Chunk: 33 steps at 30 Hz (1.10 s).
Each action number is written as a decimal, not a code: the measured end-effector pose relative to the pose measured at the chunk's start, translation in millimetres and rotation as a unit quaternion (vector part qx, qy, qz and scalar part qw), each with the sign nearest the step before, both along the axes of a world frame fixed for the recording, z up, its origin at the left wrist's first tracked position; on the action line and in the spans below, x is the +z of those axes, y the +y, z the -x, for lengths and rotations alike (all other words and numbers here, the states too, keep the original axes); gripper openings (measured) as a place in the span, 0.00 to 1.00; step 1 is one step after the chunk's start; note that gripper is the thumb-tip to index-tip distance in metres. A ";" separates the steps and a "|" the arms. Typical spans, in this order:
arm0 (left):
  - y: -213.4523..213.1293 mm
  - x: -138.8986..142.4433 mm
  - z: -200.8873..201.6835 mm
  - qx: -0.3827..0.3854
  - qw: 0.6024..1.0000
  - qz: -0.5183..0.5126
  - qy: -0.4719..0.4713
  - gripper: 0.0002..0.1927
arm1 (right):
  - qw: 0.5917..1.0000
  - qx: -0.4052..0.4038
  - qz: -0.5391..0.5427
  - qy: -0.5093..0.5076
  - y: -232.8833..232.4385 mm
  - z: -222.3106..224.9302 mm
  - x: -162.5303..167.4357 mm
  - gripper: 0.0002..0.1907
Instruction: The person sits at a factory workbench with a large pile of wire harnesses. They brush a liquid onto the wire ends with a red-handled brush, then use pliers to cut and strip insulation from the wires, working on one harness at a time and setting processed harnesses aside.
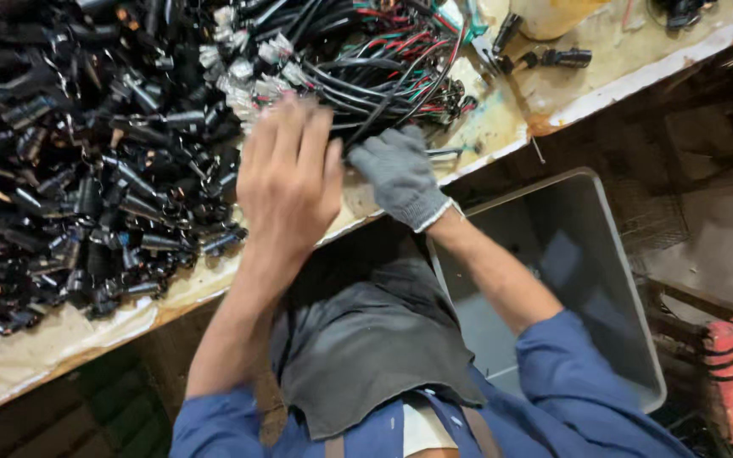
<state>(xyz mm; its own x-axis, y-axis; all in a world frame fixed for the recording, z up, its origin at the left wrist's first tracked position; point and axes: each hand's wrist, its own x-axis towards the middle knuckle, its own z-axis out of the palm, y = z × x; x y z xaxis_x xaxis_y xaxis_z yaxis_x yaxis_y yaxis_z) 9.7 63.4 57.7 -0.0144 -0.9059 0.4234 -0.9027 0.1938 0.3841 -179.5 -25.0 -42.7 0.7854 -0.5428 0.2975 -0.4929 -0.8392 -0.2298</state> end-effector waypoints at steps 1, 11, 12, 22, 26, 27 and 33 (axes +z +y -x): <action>-18.6 1.7 2.5 0.002 0.999 0.046 0.007 0.22 | 0.999 0.019 -0.012 0.043 -5.6 -4.0 0.6 0.15; -64.6 -65.0 15.0 -0.006 0.994 -0.040 -0.105 0.37 | 0.935 0.099 -0.260 -0.218 -7.2 -35.6 -37.1 0.27; -57.8 -67.2 11.9 -0.001 0.993 -0.034 -0.116 0.38 | 0.960 0.144 -0.193 -0.146 -4.1 -32.8 -43.5 0.27; -53.8 -63.5 6.8 0.030 0.989 -0.007 -0.144 0.37 | 0.989 0.117 -0.080 0.032 -13.4 53.3 101.0 0.07; -49.5 -74.1 11.4 0.034 0.987 -0.005 -0.156 0.37 | 0.940 -0.206 0.089 -0.257 -68.6 121.0 150.3 0.13; -49.6 -75.5 12.0 0.033 0.986 -0.002 -0.161 0.37 | 0.891 -0.280 0.145 -0.327 -84.3 132.6 152.5 0.14; -50.6 -71.9 13.2 0.040 0.984 -0.001 -0.176 0.37 | 0.910 -0.245 0.322 -0.095 -147.8 134.5 112.0 0.18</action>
<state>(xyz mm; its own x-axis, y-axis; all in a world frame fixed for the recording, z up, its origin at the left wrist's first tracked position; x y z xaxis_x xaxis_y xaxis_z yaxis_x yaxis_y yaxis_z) -3.4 12.7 -14.2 -0.0887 -0.9111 0.4026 -0.9921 0.1169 0.0461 -314.1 -172.8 69.4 0.3978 -0.4794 0.7822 -0.8463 -0.5210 0.1111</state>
